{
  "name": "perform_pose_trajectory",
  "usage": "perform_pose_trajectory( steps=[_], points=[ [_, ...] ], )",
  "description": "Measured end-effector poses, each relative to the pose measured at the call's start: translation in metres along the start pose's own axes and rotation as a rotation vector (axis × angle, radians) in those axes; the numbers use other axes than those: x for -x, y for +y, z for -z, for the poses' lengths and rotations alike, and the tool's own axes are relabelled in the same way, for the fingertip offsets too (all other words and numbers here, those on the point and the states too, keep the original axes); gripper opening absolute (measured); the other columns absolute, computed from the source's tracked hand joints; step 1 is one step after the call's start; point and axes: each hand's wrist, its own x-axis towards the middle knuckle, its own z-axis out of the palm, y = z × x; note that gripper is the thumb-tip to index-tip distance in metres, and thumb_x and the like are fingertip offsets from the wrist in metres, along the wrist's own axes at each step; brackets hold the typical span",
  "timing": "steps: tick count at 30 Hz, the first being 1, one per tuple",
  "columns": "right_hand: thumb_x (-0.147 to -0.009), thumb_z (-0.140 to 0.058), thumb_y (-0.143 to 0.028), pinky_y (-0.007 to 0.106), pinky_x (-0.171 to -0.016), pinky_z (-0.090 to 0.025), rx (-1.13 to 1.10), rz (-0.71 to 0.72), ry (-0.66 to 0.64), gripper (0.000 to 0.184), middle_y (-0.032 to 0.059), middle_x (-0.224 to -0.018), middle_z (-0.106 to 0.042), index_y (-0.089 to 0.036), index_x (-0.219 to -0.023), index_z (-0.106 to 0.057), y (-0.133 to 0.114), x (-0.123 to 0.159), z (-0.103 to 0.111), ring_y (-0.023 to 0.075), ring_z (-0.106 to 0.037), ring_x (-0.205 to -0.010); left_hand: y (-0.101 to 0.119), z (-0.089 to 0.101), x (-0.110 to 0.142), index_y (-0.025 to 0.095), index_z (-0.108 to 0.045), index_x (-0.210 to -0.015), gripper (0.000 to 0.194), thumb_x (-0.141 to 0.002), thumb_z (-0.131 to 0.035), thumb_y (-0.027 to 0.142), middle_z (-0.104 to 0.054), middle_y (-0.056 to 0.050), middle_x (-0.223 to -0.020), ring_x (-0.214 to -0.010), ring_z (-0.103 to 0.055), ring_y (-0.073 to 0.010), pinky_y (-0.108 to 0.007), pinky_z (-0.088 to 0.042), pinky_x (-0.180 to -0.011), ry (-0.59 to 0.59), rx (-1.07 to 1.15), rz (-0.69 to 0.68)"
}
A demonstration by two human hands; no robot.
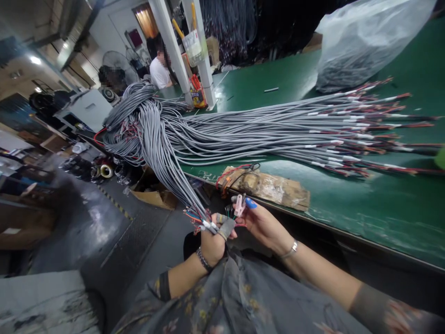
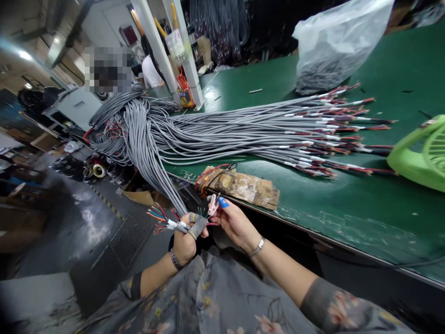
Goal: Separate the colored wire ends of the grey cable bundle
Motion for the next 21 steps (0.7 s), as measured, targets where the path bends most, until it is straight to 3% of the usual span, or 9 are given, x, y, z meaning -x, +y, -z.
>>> perform_pose_trajectory(
  steps=[4,10,12,16,21],
  points=[
    [-0.060,-0.078,-0.060,0.028,-0.059,-0.046,0.096,0.060,0.028,0.044,0.0004,-0.067,-0.064,-0.021,-0.077,-0.068,0.002,-0.001,0.000,0.0144,-0.054,-0.060,0.004,-0.003,-0.001,0.016,-0.059,-0.065,0.037,-0.073,-0.068,0.052,-0.059,0.001,-0.050,-0.047,-0.056,-0.0104,-0.021,-0.046,-0.050,0.028,-0.012,0.003],
    [-0.067,-0.060,-0.075,0.029,-0.058,-0.042,0.560,0.362,0.207,0.056,0.0004,-0.055,-0.055,-0.020,-0.055,-0.059,0.000,0.001,0.004,0.0145,-0.046,-0.055,0.006,-0.004,-0.003,0.016,-0.058,-0.062,0.038,-0.071,-0.069,0.051,-0.060,0.000,-0.050,-0.047,-0.055,-0.0098,-0.021,-0.047,-0.050,0.020,-0.031,0.028],
    [-0.067,-0.057,-0.077,0.030,-0.058,-0.042,0.508,0.315,0.156,0.057,0.0011,-0.057,-0.057,-0.020,-0.059,-0.061,0.001,-0.001,0.004,0.0150,-0.048,-0.056,0.007,-0.004,-0.003,0.016,-0.058,-0.061,0.038,-0.071,-0.069,0.051,-0.059,0.000,-0.049,-0.047,-0.055,-0.0097,-0.021,-0.047,-0.051,0.020,-0.041,0.030],
    [-0.070,-0.061,-0.071,0.033,-0.061,-0.046,0.202,0.141,-0.016,0.054,0.0034,-0.070,-0.064,-0.019,-0.083,-0.067,0.009,-0.006,0.002,0.0174,-0.055,-0.061,0.009,-0.006,-0.004,0.016,-0.058,-0.059,0.039,-0.070,-0.069,0.052,-0.060,0.000,-0.050,-0.047,-0.055,-0.0099,-0.021,-0.047,-0.050,0.033,-0.056,0.034],
    [-0.073,-0.068,-0.059,0.036,-0.065,-0.049,-0.018,0.073,-0.052,0.044,0.0044,-0.077,-0.068,-0.020,-0.092,-0.067,0.015,-0.009,0.005,0.0200,-0.061,-0.068,0.008,-0.007,-0.003,0.017,-0.058,-0.056,0.040,-0.069,-0.069,0.053,-0.059,-0.001,-0.049,-0.046,-0.055,-0.0106,-0.022,-0.047,-0.050,0.046,-0.065,0.043]
  ],
)
